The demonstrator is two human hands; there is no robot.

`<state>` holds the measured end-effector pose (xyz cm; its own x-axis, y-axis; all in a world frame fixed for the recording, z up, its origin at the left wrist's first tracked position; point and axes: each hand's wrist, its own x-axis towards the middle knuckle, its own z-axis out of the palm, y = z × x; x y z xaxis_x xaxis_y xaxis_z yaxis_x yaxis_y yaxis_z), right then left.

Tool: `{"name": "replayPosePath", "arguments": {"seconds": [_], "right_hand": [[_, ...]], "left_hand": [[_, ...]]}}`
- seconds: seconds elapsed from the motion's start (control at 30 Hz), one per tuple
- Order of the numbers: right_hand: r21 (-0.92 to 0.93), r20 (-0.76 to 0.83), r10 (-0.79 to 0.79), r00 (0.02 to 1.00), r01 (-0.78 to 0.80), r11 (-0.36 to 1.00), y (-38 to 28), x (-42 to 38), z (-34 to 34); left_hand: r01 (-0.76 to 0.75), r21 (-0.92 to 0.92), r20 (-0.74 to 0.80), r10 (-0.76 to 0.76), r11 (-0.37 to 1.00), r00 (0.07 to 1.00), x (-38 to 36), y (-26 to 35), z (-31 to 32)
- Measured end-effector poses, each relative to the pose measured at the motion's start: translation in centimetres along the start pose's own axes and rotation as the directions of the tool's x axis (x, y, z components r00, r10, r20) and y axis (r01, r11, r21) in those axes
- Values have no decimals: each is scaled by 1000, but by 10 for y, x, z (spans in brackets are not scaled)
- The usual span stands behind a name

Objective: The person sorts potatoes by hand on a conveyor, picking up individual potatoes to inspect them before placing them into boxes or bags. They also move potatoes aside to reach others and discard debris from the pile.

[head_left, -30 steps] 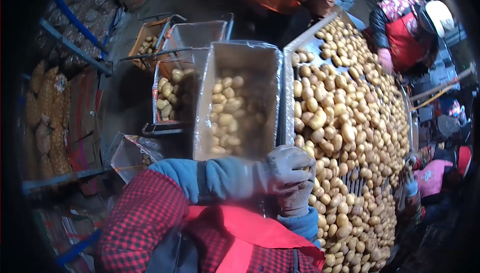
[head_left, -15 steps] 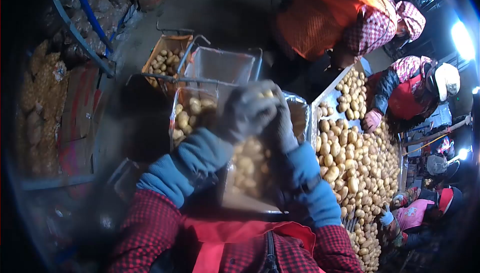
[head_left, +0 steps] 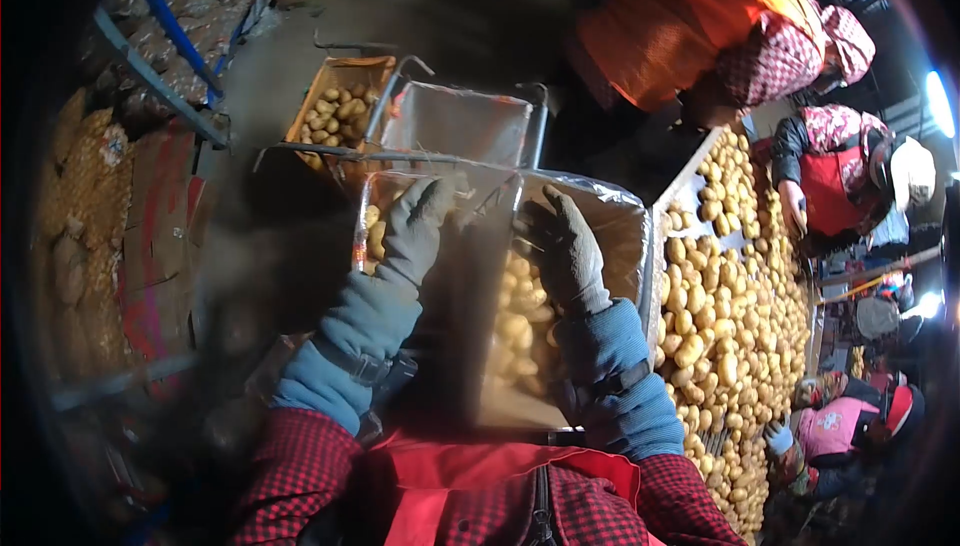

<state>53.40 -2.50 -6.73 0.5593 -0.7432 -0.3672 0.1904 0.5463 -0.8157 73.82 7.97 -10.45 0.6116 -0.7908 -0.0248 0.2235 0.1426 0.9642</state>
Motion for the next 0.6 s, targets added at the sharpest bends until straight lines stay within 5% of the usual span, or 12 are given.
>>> {"name": "replayPosePath", "arguments": {"seconds": [0.03, 0.17, 0.27, 0.3, 0.33, 0.43, 0.6], "right_hand": [[-10, 24, -31, 999, 32, 999, 5, -5, -10], [141, -118, -85, 989, 102, 985, -4, -48, -21], [206, -291, -115, 950, 180, 962, -22, -93, -20], [159, -371, -111, 922, 181, 971, -31, -111, -15], [7, -358, -282, 890, 305, 952, -34, -154, -24], [-445, -213, -535, 818, 406, 798, -15, -205, -59], [-466, -272, -560, 782, 402, 788, 21, -289, -80]], "left_hand": [[-15, 69, 38, 13, 998, 999, 1, -19, 2], [166, -237, 288, -94, 957, 953, -32, 10, 42], [82, -126, 435, -19, 989, 900, -67, 27, 68], [123, -175, 498, -20, 977, 867, -83, 28, 76], [242, -379, 629, 57, 893, 775, -111, -2, 86], [562, -194, 591, -362, 804, 721, -162, 33, 114], [781, -101, 709, -506, 616, 491, -224, 44, 132]]}}
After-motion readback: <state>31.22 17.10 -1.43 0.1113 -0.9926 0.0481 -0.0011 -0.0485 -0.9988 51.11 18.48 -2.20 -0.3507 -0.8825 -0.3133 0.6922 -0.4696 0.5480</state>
